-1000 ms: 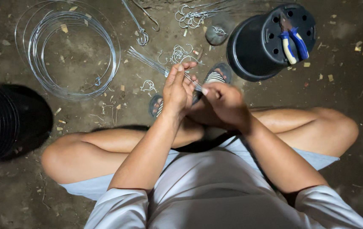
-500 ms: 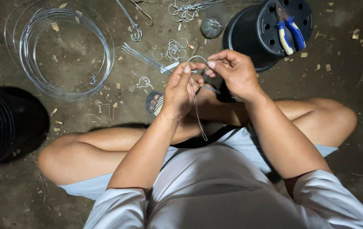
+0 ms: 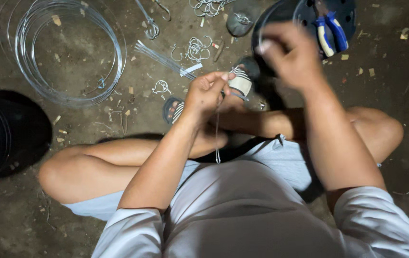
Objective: The person sits on the floor and uses pliers to bend and twist metal wire into small loops. They repeatedly cut wire segments, bend them into shape, and place the finished pieces on the floor.
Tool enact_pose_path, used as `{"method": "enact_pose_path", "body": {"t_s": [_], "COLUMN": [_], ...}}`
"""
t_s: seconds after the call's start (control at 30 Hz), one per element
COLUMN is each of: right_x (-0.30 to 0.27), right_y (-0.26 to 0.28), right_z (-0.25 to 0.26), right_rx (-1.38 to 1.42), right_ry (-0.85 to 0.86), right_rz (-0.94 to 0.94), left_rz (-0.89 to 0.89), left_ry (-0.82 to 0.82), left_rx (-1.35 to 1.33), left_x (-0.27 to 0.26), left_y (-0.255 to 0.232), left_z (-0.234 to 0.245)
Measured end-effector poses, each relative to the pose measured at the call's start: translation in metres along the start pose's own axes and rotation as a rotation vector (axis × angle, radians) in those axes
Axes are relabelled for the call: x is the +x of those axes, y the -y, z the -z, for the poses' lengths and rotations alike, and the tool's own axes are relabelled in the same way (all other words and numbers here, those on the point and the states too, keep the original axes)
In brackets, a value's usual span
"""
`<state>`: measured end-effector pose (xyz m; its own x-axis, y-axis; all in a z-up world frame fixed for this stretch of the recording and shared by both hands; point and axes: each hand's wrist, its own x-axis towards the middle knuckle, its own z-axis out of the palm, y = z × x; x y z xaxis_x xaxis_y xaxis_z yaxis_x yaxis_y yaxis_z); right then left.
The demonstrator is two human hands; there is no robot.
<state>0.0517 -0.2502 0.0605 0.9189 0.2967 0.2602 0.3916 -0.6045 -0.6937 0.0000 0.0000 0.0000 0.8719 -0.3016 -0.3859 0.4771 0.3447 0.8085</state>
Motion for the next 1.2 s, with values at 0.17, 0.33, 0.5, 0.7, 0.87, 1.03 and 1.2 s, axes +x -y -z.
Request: {"method": "enact_pose_path", "body": {"t_s": [0.17, 0.33, 0.5, 0.7, 0.87, 1.03, 1.2], "right_x": [-0.007, -0.019, -0.018, -0.013, -0.01, -0.007, 0.011], "right_y": [-0.106, -0.15, -0.147, -0.143, -0.133, -0.085, -0.009], "right_z": [0.039, 0.039, 0.044, 0.05, 0.055, 0.041, -0.015], "right_rx": [-0.612, -0.748, -0.814, -0.817, -0.815, -1.024, 0.147], "right_ry": [-0.157, -0.01, 0.007, 0.012, 0.029, -0.121, 0.131], "right_rz": [-0.248, -0.441, -0.483, -0.483, -0.492, -0.099, -0.522], "left_rz": [-0.035, 0.025, -0.022, -0.135, -0.24, -0.378, -0.236], "left_ry": [-0.026, 0.018, 0.027, -0.022, -0.068, -0.085, -0.146], "left_rx": [-0.004, -0.134, -0.122, -0.004, -0.012, 0.089, 0.665], "left_x": [-0.005, -0.009, -0.011, -0.012, -0.012, -0.023, -0.042], "left_y": [-0.006, -0.017, -0.022, -0.02, -0.02, -0.03, -0.039], "left_z": [0.003, 0.001, 0.002, 0.0, -0.006, -0.012, -0.027]}}
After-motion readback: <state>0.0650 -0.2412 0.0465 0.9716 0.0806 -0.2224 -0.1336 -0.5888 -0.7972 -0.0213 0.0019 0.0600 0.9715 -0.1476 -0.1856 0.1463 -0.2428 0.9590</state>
